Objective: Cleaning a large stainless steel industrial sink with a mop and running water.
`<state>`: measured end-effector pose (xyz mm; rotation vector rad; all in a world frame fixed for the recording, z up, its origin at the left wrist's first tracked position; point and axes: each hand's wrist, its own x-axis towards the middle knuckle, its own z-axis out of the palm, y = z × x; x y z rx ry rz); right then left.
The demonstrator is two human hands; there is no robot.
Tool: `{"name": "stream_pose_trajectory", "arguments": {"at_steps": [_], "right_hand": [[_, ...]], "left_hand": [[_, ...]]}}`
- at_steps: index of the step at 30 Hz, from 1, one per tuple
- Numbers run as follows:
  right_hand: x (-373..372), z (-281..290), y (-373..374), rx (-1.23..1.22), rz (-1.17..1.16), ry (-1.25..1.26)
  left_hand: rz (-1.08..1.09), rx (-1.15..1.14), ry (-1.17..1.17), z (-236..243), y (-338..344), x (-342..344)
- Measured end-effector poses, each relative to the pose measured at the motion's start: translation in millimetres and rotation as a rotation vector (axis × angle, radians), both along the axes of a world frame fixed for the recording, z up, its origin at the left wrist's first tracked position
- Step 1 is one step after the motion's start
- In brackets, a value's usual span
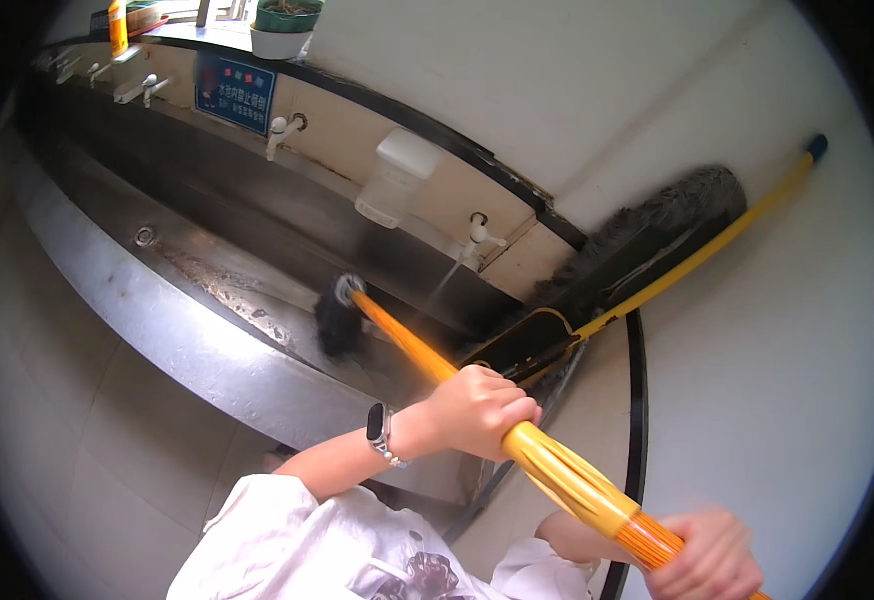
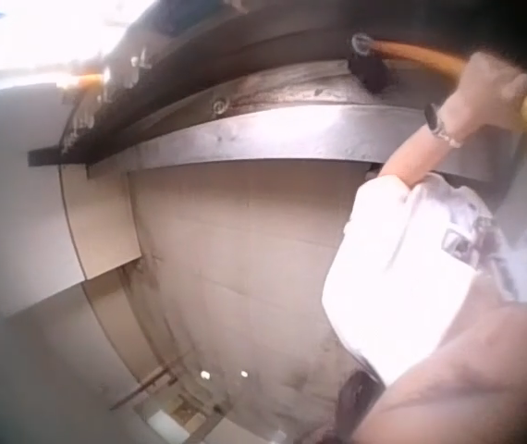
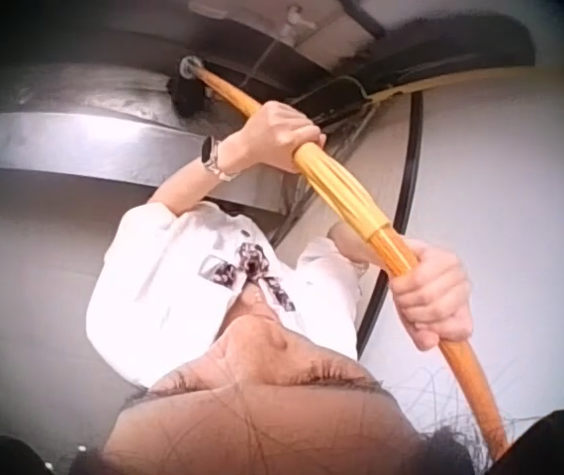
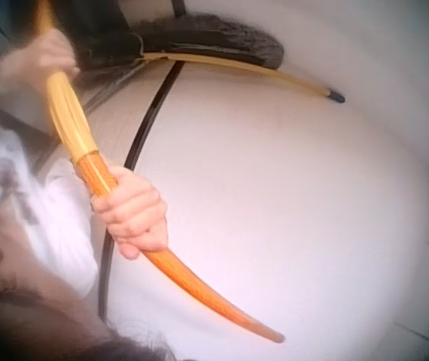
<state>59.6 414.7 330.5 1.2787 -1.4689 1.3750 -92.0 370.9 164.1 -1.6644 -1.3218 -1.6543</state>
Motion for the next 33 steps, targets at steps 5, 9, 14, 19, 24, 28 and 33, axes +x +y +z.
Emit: {"name": "stream_pose_trajectory", "arguments": {"at_steps": [5, 9, 14, 19, 24, 28, 33], "right_hand": [[25.8, 2.6, 10.0, -0.017, 0.052, 0.049], [39.9, -14.9, 39.2, 0.013, -0.234, -0.238], [10.8, -87.0, 72.5, -0.231, -0.317, -0.383], [-11.6, -166.5, 86.5, -0.267, -0.709, -0.748], [-2.8, -169.5, 86.2, -0.178, -0.736, -0.762], [7.8, -167.4, 84.5, 0.025, -0.712, -0.757], [7.5, -132.8, 59.8, 0.173, -0.445, -0.702]], "left_hand": [[0.076, 0.018, 0.075, 10.2, 14.9, 9.8], [0.0, 0.003, 0.004, -15.2, 42.4, 3.4], [-0.07, -0.179, -0.156, -90.0, 86.7, -2.1], [-0.128, -0.547, -0.493, -182.4, 111.8, 20.9], [-0.175, -0.516, -0.647, -188.9, 110.1, 37.3], [-0.109, -0.358, -0.773, -201.6, 108.4, 54.8], [-0.173, -0.519, -0.653, -210.6, 85.2, 50.7]]}}
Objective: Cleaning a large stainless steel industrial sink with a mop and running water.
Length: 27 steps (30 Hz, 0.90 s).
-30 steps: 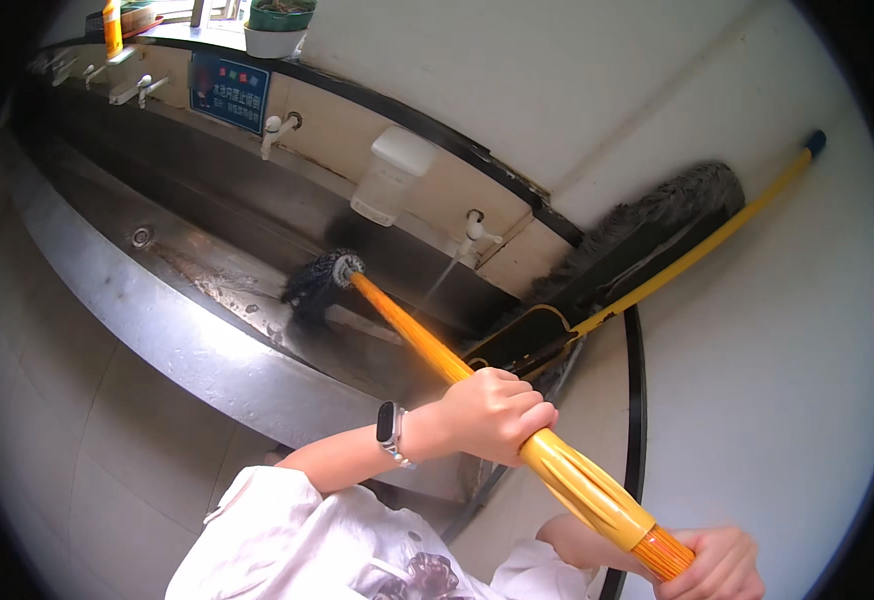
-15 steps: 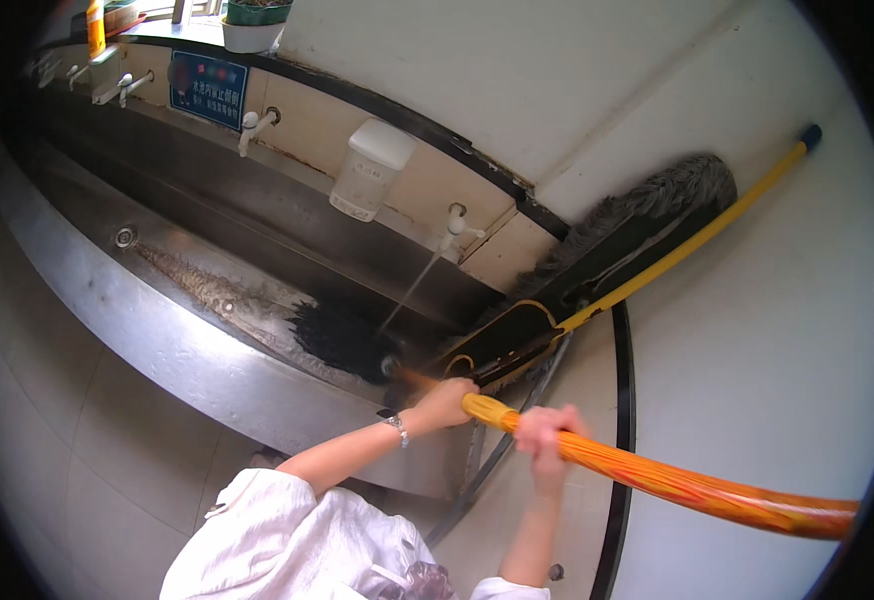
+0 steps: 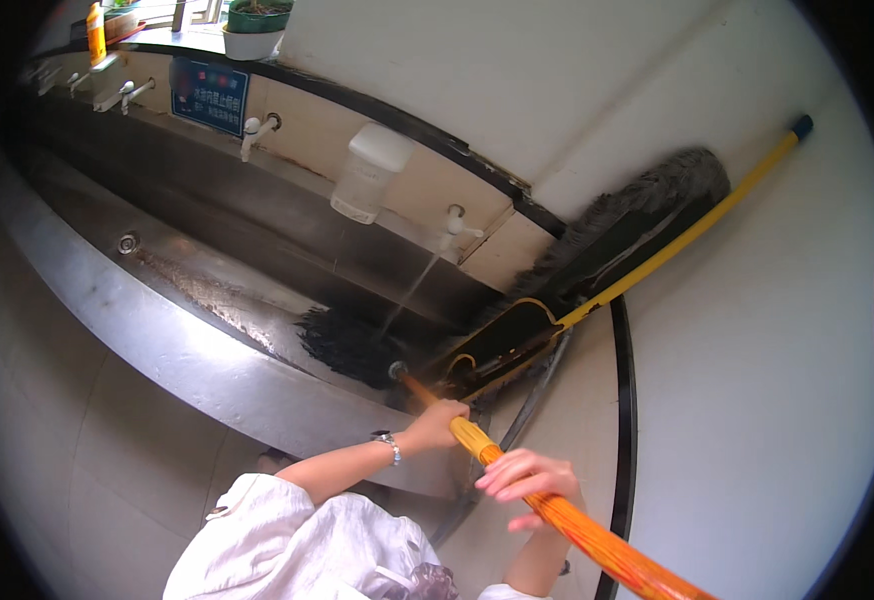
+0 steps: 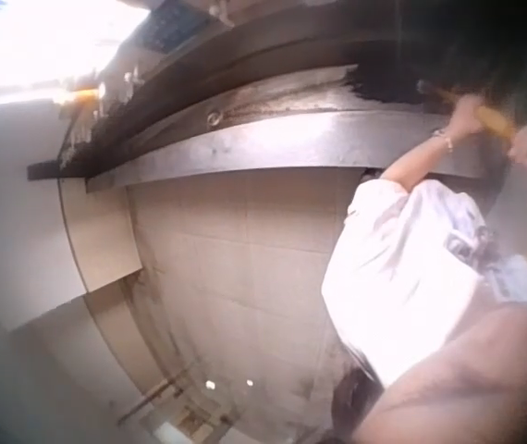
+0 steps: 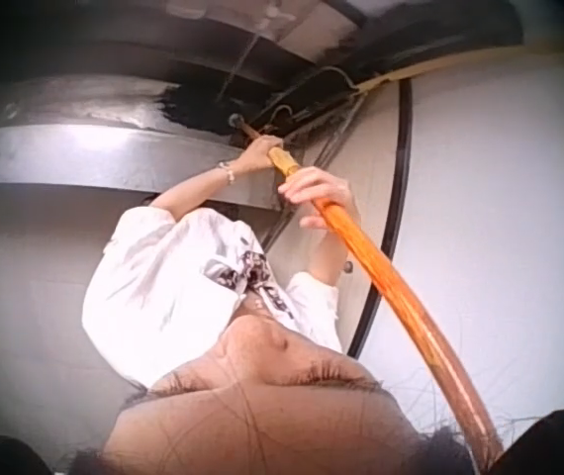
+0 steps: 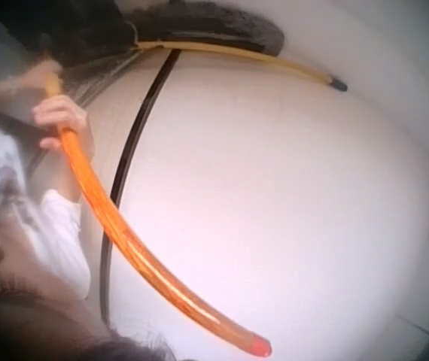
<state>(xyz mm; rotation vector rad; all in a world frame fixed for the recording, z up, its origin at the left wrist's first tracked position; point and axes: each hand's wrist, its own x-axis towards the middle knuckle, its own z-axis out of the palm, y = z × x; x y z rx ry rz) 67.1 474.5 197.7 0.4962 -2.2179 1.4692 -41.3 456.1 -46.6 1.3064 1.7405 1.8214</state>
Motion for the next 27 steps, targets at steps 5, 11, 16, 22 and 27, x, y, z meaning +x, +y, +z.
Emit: {"name": "stream_pose_trajectory", "arguments": {"at_steps": [5, 11, 16, 22, 27], "right_hand": [[1.8, -7.2, -8.9, -0.104, 0.2, -0.035], [17.6, 40.2, -25.0, -0.121, -0.226, 0.589], [55.2, 122.8, -40.6, -0.2, 0.118, 0.809], [76.1, 128.3, -46.8, -0.077, -0.123, 0.796], [-8.2, -3.8, 17.6, -0.56, -0.785, 0.719]], "left_hand": [[-0.184, 0.017, 0.135, 8.3, -8.2, -13.4], [-0.196, 0.229, 0.29, 81.4, -6.9, -9.5], [-0.171, 0.357, 0.424, 174.8, -29.9, -2.8], [-0.428, 0.373, 0.521, 190.1, -14.7, -5.8], [-0.276, 0.085, 0.132, 76.7, 29.7, -19.4]]}}
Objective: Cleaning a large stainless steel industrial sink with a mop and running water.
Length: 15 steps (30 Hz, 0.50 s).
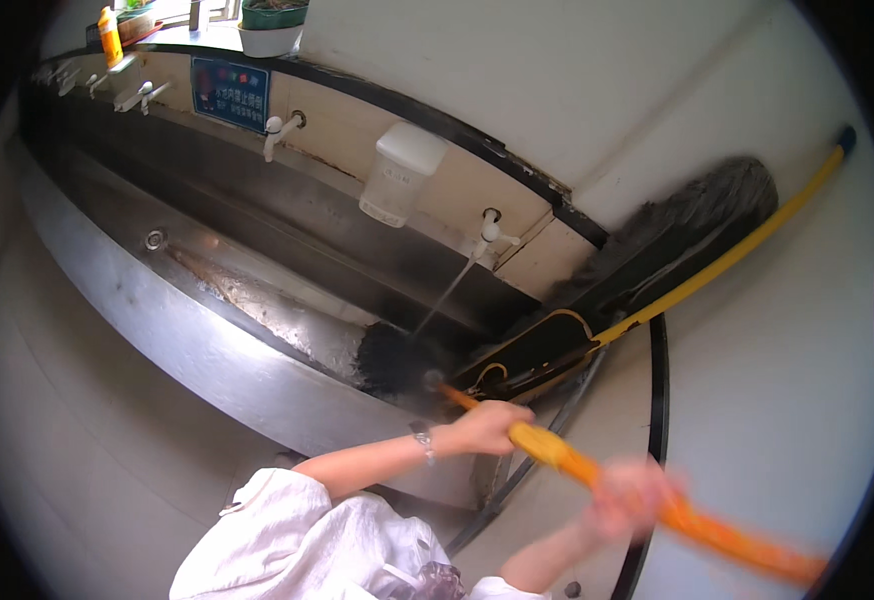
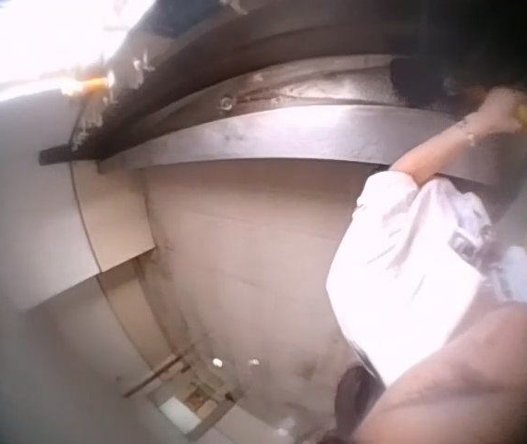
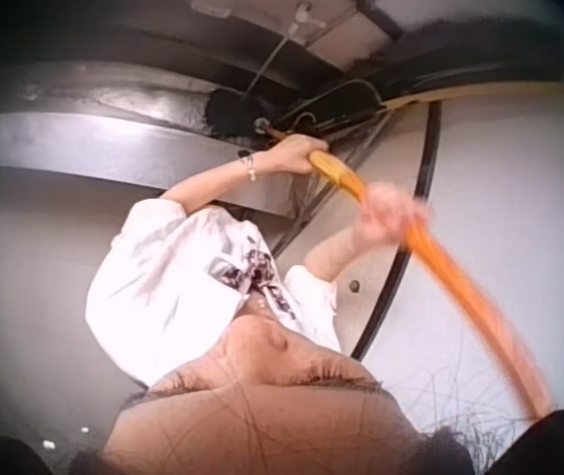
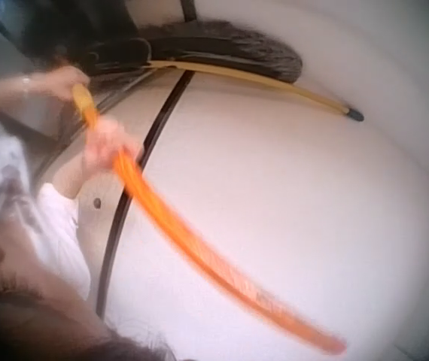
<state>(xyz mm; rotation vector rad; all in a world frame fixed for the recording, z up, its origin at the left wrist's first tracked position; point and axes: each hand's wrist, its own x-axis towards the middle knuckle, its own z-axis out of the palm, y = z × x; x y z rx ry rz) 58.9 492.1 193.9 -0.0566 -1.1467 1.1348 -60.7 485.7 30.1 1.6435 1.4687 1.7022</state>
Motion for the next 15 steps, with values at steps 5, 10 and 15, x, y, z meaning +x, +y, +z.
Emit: {"name": "stream_pose_trajectory", "arguments": {"at_steps": [5, 10, 15], "right_hand": [[-47.8, -1.0, 10.6, 0.172, 0.085, -0.371], [-34.2, 14.0, 11.4, 0.374, 0.465, -0.521], [-30.3, 50.1, 8.7, 0.728, 1.067, -0.425]], "left_hand": [[0.234, -0.038, -0.134, -31.3, -13.3, -4.5], [0.257, -0.094, -0.16, -51.4, -3.9, -1.4], [-0.028, -0.128, -0.088, -54.3, -12.6, -13.8]]}}
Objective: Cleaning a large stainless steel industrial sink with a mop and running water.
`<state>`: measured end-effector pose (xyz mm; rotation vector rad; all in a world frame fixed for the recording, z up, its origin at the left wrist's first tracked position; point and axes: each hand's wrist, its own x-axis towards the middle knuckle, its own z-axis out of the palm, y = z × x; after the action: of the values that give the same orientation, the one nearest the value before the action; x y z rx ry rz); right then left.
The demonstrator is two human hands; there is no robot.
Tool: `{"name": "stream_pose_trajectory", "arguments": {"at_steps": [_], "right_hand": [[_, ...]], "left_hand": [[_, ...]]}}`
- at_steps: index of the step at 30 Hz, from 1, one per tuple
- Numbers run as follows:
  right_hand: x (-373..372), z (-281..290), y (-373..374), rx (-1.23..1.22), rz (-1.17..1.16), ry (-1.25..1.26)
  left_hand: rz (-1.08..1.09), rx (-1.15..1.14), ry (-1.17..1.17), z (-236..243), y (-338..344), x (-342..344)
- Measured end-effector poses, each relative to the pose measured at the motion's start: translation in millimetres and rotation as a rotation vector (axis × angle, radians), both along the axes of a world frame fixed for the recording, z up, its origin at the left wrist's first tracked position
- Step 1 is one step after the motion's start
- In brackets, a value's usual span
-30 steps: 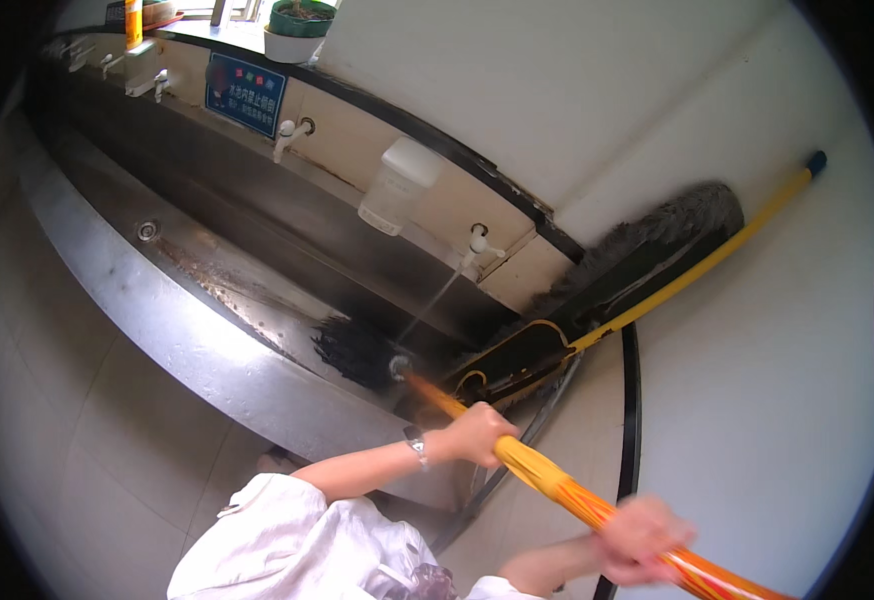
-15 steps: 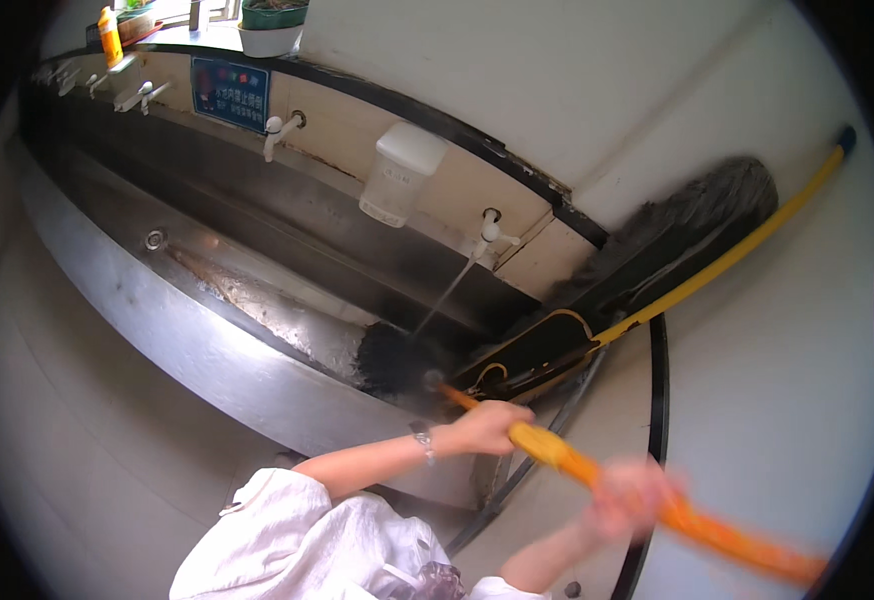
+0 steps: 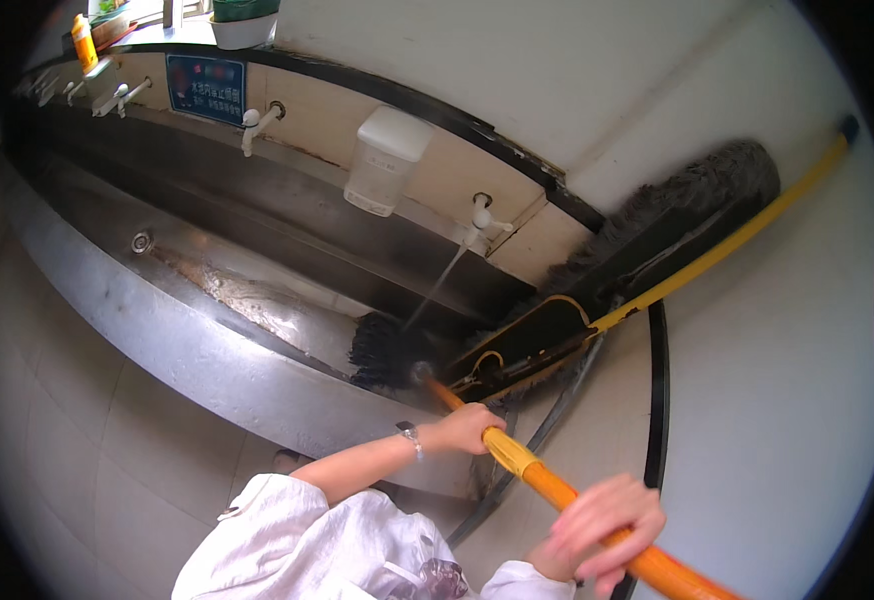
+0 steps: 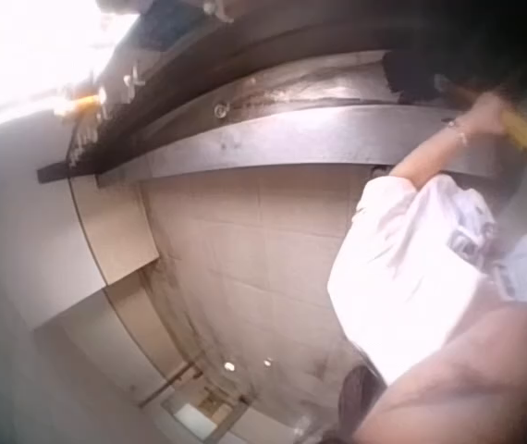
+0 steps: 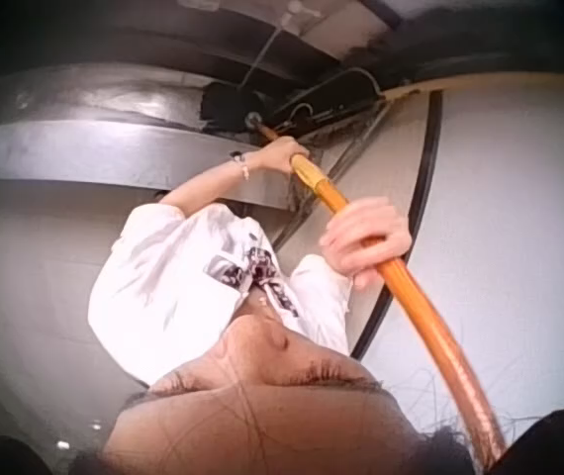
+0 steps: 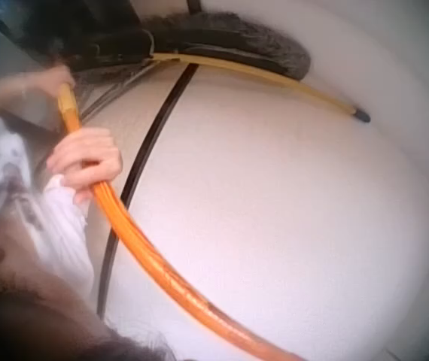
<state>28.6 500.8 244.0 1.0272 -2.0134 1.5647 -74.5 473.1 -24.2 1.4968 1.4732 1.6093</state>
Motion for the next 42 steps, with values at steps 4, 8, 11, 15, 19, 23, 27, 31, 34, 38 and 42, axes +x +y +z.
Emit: {"name": "stream_pose_trajectory", "arguments": {"at_steps": [4, 8, 11, 15, 19, 23, 27, 31, 34, 38, 42], "right_hand": [[11.6, 4.2, -19.0, -0.019, 0.418, -0.103], [17.7, -8.7, -27.7, -0.123, 0.04, -0.026], [29.7, 24.6, -37.9, -0.067, -0.149, 0.141], [79.6, 84.4, -55.5, -0.261, -0.357, 0.393], [114.1, 100.7, -38.0, -0.318, -0.486, 0.427], [14.1, 22.8, 14.7, -0.604, -1.163, 0.535], [-52.1, -34.8, 38.7, -0.744, -1.075, 0.147], [-55.3, -30.6, 23.5, -0.651, -1.041, 0.035], [-54.0, -22.5, 17.3, -0.559, -1.026, -0.12], [-60.9, -20.2, 6.6, -0.69, -1.092, -0.032], [-66.5, -5.2, 0.9, -0.158, -0.923, -0.032]], "left_hand": [[-0.494, 0.019, 0.215, 5.9, 4.0, -7.8], [-0.216, 0.058, 0.165, -9.6, -16.3, -1.8], [-0.15, 0.186, 0.158, 27.7, -5.2, 6.4], [-0.314, 0.283, 0.313, 117.9, -10.2, 3.3], [-0.617, 0.241, 0.485, 161.7, -4.9, -15.3], [-0.162, -0.007, 0.624, 126.5, 27.3, -68.8], [0.118, -0.057, 0.539, 49.5, 15.3, -80.5], [0.158, -0.034, 0.336, 53.2, 9.2, -57.6], [0.27, -0.051, 0.18, 69.4, 6.7, -41.3], [0.628, 0.026, -0.032, 86.4, 35.0, -20.7], [0.306, 0.034, -0.148, 74.6, 25.7, -45.9]]}}
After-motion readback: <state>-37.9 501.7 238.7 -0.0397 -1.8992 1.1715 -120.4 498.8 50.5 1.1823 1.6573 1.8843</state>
